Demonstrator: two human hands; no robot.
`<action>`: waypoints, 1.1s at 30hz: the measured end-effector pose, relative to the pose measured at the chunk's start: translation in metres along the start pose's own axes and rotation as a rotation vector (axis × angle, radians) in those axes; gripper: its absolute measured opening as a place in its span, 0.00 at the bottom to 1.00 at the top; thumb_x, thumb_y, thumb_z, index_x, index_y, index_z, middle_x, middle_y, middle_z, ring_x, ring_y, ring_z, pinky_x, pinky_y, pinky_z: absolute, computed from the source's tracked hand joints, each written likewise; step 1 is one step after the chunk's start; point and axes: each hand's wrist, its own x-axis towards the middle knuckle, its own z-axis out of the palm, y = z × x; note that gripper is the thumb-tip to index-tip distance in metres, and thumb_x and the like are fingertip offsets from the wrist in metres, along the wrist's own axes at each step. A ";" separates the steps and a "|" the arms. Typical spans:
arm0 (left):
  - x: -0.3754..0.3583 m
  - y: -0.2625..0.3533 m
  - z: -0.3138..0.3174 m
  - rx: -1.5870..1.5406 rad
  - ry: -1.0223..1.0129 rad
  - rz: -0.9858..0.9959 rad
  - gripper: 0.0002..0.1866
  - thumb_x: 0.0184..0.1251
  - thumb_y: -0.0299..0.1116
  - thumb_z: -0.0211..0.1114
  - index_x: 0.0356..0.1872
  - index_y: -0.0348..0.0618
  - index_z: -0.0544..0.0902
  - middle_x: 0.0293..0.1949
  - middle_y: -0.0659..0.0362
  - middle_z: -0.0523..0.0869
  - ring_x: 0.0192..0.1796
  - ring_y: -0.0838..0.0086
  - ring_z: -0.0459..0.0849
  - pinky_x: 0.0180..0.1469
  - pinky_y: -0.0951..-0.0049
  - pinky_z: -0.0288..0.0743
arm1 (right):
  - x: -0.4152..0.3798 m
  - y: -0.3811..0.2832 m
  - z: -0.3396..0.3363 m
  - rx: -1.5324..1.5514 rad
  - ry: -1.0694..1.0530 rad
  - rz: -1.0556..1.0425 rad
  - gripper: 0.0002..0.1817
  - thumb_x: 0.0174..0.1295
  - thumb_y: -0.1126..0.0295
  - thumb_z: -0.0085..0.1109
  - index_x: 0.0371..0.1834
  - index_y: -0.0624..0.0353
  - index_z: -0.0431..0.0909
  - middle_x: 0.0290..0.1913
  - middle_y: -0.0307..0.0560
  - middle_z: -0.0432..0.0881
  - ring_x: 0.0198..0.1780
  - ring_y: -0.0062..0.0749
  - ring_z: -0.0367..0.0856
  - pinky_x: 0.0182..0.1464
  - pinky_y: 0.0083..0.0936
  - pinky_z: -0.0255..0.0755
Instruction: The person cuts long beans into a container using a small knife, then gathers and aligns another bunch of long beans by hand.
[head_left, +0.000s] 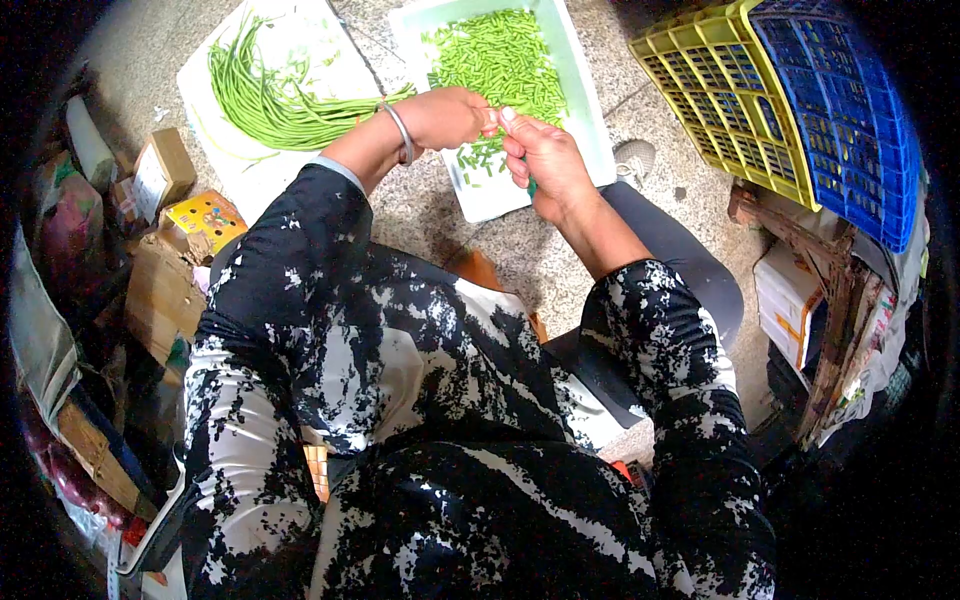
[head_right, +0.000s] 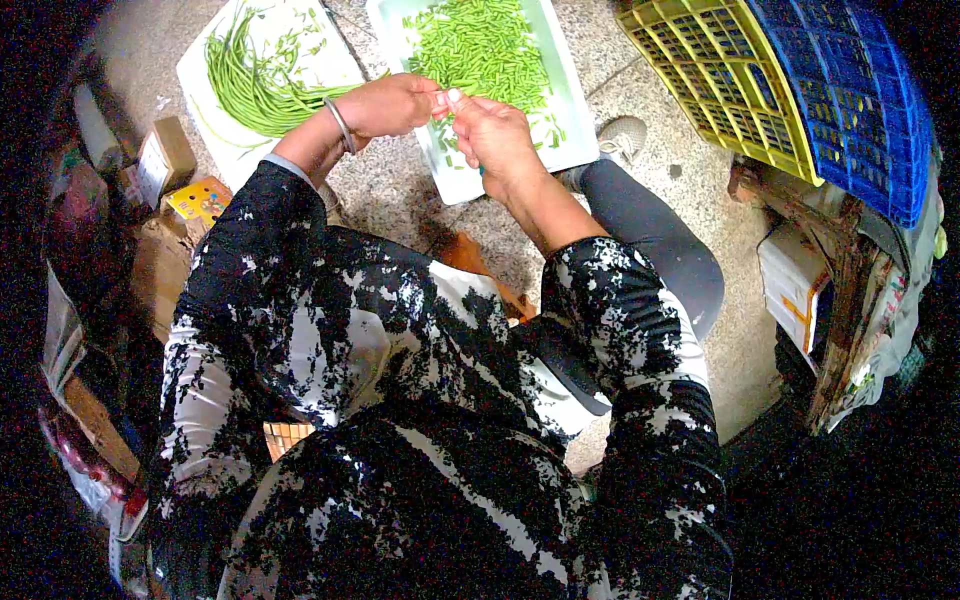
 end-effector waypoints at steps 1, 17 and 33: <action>0.001 -0.001 -0.001 -0.047 -0.037 -0.060 0.14 0.64 0.40 0.51 0.31 0.38 0.77 0.21 0.65 0.74 0.20 0.80 0.68 0.21 0.77 0.60 | 0.000 0.000 0.000 0.000 0.000 -0.001 0.13 0.57 0.59 0.55 0.28 0.57 0.75 0.17 0.30 0.65 0.14 0.13 0.57 0.14 0.13 0.49; 0.001 0.000 -0.005 -0.293 -0.078 -0.135 0.14 0.64 0.41 0.51 0.31 0.40 0.76 0.13 0.69 0.65 0.13 0.84 0.57 0.15 0.80 0.52 | -0.002 0.000 -0.004 -0.013 0.125 0.067 0.12 0.57 0.58 0.56 0.28 0.56 0.74 0.16 0.30 0.64 0.14 0.13 0.57 0.12 0.12 0.48; -0.004 0.001 -0.004 0.130 -0.090 0.104 0.15 0.55 0.40 0.61 0.34 0.36 0.79 0.21 0.58 0.79 0.23 0.78 0.75 0.26 0.77 0.69 | 0.009 -0.006 -0.012 0.109 0.154 0.014 0.08 0.53 0.68 0.60 0.26 0.60 0.73 0.21 0.37 0.74 0.18 0.16 0.66 0.16 0.12 0.57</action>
